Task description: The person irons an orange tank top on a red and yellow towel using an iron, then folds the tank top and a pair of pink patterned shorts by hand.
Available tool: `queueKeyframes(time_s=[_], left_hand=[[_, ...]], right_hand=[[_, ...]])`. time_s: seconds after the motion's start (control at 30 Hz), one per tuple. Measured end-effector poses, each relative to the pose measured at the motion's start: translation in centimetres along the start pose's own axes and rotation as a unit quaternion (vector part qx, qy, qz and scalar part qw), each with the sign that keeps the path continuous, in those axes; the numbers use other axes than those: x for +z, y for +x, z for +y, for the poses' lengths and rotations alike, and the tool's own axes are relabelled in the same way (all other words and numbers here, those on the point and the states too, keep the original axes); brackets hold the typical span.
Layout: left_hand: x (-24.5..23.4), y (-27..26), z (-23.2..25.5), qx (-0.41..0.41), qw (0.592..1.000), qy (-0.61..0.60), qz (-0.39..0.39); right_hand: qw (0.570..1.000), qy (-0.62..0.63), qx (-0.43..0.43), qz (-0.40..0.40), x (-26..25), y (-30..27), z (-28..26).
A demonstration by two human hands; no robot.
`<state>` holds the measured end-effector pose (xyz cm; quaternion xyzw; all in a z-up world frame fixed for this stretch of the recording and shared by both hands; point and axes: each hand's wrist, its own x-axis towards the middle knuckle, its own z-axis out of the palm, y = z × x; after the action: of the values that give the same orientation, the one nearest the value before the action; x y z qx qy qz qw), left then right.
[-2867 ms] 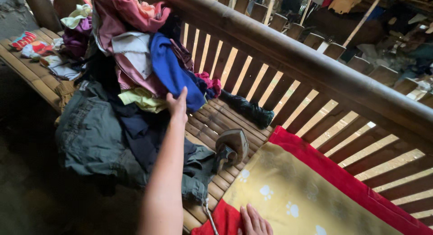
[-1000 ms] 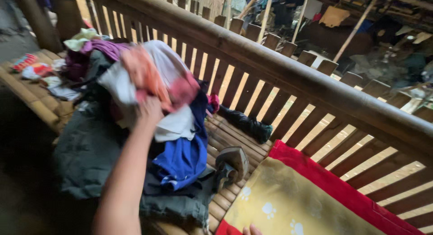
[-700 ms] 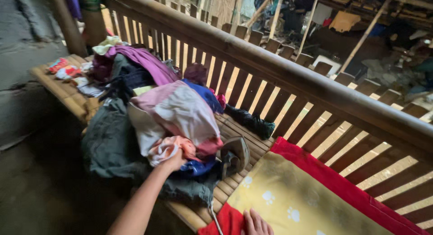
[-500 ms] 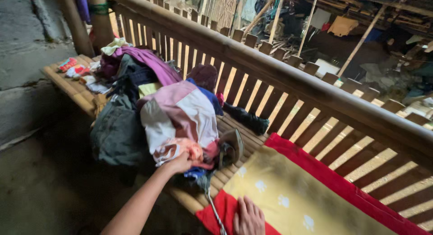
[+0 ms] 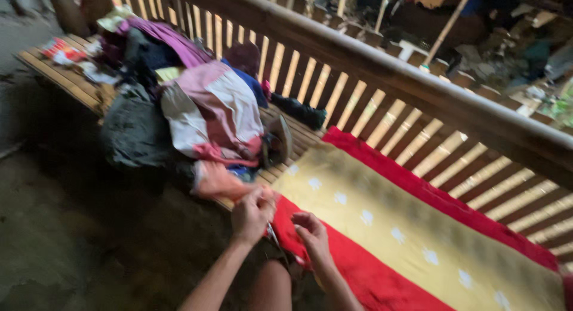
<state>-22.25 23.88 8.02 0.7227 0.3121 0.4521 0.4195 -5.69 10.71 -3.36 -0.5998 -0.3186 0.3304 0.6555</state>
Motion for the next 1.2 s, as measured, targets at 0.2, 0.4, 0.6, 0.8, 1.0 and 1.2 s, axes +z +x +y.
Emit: queueKeyframes(time_s=[0.2, 0.4, 0.6, 0.8, 1.0, 1.2], left_hand=[[2.0, -5.1, 5.9, -0.079, 0.975, 0.05, -0.202], [5.4, -5.7, 5.9, -0.095, 0.917, -0.3, -0.245], [9.2, -7.5, 6.6, -0.165, 0.839, -0.455, -0.246], [10.9, -9.4, 10.6, -0.159, 0.782, -0.522, -0.302], [12.0, -10.2, 13.3, -0.162, 0.791, -0.448, -0.384], [11.7, -11.3, 13.8, -0.217, 0.747, -0.504, -0.376]], right_hand=[[0.954, -0.196, -0.228, -0.006, 0.9, -6.4, -7.5], [0.994, 0.1, -0.035, -0.016, -6.5, -9.8, -3.9], [0.982, 0.138, -0.099, 0.078, -10.5, -14.1, -6.9], [0.974, 0.135, -0.183, 0.001, -11.6, -18.8, -16.1], [0.961, -0.039, -0.209, 0.175, -9.5, -19.5, -17.4], [0.856, -0.32, -0.286, 0.289, -5.0, -21.3, -16.3]])
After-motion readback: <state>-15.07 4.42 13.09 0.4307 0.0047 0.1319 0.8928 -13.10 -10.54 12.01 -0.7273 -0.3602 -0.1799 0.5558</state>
